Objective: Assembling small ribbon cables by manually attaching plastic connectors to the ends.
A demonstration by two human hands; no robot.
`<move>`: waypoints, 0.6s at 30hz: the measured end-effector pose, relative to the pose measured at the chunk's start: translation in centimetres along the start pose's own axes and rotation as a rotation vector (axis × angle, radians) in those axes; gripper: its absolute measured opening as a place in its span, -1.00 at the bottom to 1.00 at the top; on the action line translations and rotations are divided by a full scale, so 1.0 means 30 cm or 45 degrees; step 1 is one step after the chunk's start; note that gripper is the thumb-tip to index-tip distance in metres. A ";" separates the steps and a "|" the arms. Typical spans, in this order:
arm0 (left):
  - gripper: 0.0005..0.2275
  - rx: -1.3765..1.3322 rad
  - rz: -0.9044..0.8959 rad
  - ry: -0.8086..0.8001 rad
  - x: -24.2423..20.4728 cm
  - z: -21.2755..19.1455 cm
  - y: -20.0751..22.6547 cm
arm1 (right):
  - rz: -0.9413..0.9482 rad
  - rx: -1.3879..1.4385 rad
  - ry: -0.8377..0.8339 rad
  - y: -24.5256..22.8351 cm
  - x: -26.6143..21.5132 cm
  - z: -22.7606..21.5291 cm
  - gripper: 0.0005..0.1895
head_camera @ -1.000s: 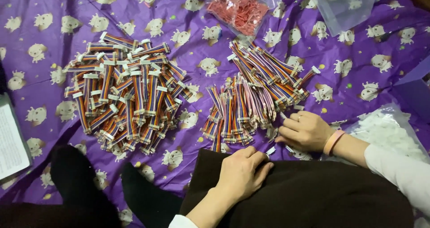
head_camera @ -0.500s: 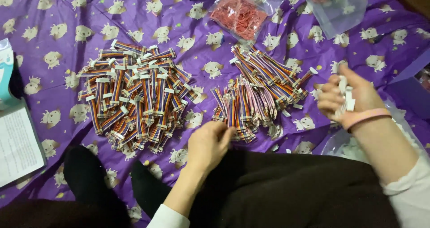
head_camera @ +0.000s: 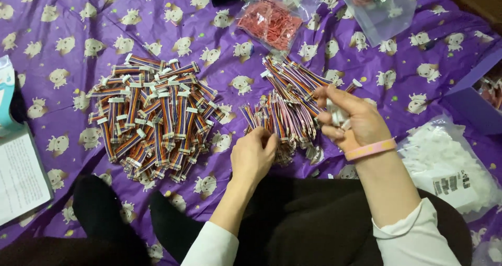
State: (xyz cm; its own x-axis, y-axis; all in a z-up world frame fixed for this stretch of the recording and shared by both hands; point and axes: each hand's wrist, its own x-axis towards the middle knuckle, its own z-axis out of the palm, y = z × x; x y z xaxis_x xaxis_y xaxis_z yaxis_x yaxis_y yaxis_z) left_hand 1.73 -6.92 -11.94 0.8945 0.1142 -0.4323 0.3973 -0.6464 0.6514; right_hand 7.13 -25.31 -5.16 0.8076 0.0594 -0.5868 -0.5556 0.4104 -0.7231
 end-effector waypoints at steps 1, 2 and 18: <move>-0.74 -0.001 -0.003 0.003 -0.012 -0.008 0.017 | 0.002 -0.002 -0.003 0.002 -0.007 0.012 -0.77; -0.72 -0.036 0.009 -0.021 -0.026 -0.015 0.031 | -0.043 -0.152 -0.029 0.007 -0.016 0.024 -0.72; -0.94 -0.537 0.553 0.294 -0.134 -0.125 0.065 | -0.013 -0.713 -0.431 0.147 -0.019 0.063 -0.80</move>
State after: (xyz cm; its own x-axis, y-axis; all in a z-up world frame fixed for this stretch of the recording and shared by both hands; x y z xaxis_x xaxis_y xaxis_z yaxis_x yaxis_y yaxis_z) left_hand -0.33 -5.80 -6.59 0.9943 0.0988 0.0405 -0.0064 -0.3236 0.9462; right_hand 4.59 -21.81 -7.31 0.7801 0.3786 -0.4981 -0.4931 -0.1181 -0.8619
